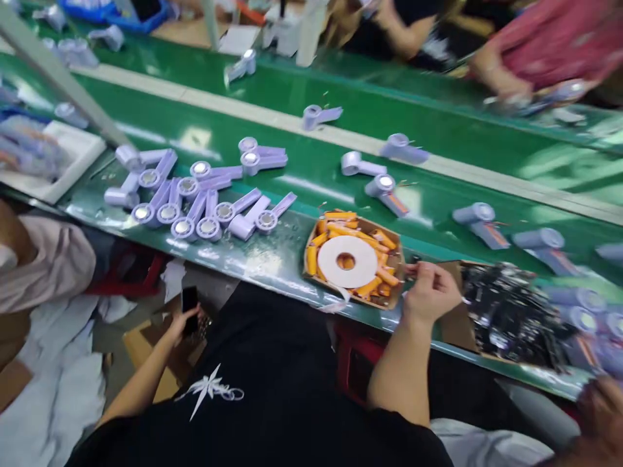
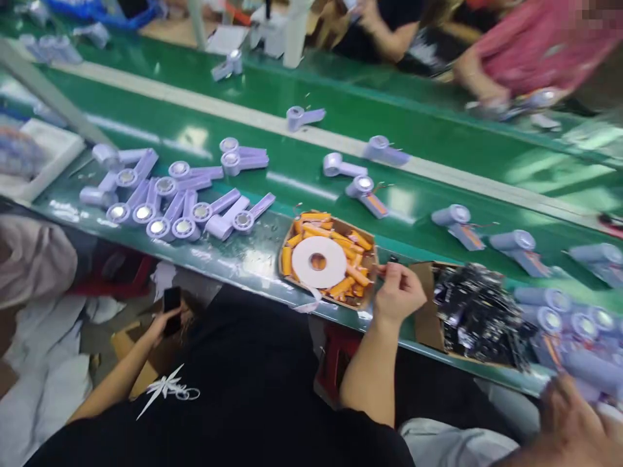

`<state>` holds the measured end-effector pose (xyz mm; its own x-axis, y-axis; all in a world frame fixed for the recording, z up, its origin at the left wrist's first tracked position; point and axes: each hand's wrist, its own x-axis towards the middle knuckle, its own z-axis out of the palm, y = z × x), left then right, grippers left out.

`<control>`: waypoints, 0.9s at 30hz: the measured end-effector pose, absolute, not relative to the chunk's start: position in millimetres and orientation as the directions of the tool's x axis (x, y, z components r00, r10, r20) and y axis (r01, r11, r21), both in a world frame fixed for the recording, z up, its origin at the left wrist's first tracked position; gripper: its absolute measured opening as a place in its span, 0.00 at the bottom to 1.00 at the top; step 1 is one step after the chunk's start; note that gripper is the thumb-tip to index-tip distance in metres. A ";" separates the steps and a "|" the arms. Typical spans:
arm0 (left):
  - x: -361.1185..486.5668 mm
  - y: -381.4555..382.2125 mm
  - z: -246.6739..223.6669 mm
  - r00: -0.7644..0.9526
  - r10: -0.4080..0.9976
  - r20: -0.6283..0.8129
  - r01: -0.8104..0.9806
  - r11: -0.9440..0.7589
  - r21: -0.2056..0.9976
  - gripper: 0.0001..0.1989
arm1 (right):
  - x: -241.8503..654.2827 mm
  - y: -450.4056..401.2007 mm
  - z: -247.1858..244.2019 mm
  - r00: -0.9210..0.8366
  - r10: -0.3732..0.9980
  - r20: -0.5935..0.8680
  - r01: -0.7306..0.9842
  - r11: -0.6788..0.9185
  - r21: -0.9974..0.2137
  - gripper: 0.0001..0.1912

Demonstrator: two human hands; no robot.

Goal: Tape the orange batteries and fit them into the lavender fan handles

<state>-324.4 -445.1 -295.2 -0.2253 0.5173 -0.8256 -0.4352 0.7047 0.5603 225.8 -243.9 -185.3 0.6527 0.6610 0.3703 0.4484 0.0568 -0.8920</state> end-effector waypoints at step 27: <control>-327.0 -396.7 -403.2 -0.057 0.406 -0.912 -0.494 0.783 0.379 0.21 | 211.7 -225.2 -198.3 0.716 0.627 0.306 0.453 -0.084 -0.888 0.09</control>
<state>-327.0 -396.7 -403.2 -0.0567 0.4058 -0.9122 -0.4940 0.7826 0.3789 211.7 -225.2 -198.3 0.7164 0.6270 0.3058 0.4527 -0.0843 -0.8877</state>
